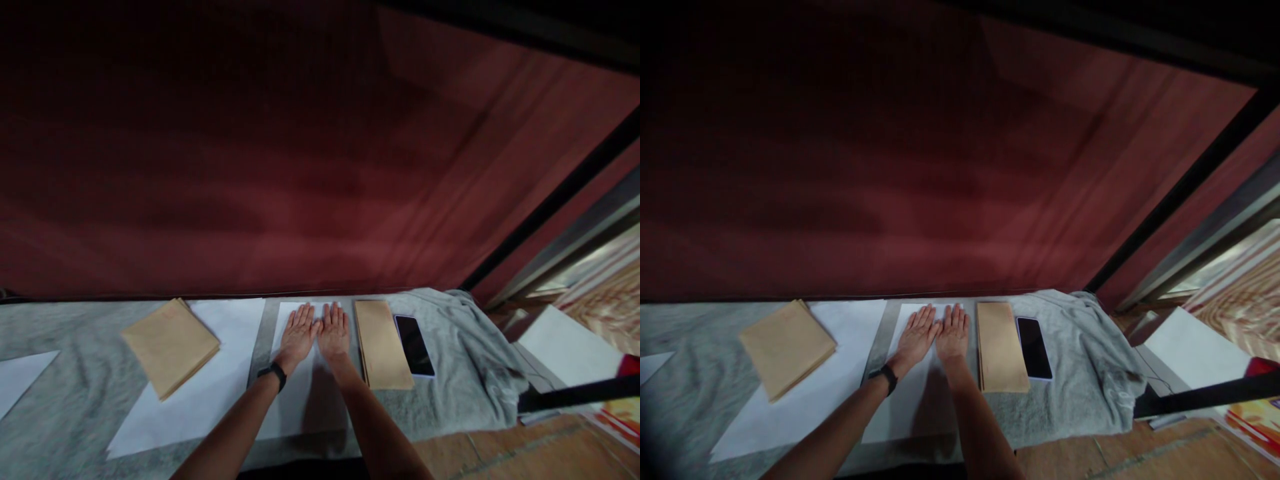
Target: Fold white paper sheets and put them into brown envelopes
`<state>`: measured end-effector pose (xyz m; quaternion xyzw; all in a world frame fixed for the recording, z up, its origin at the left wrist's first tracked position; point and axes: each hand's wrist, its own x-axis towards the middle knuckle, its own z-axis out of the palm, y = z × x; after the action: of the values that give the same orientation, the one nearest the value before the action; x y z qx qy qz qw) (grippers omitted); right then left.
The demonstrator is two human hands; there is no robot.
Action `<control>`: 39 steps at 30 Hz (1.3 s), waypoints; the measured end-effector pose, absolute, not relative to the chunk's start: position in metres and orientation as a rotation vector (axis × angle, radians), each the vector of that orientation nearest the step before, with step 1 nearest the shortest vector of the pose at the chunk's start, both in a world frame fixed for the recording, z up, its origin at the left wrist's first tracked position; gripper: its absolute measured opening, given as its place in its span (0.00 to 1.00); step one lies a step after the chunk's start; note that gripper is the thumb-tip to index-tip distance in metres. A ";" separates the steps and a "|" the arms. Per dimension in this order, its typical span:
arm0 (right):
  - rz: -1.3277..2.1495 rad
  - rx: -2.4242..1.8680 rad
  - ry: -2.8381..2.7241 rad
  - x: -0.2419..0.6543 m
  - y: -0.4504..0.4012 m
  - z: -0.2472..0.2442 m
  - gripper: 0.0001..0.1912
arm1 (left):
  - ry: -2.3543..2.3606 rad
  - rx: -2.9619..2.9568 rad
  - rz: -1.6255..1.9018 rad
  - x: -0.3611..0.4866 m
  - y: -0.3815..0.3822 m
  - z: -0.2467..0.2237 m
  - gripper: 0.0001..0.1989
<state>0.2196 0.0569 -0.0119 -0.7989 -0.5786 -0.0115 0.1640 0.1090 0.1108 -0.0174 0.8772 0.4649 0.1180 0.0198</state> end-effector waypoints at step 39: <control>-0.016 -2.083 -1.769 0.169 0.007 -0.014 0.28 | 1.282 2.840 0.434 0.038 -0.022 -0.011 0.30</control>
<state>0.1688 0.0066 -0.0136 -0.7463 -0.6338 -0.0059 0.2032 0.0379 -0.0223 -0.0109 0.9028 0.4074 0.1379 -0.0023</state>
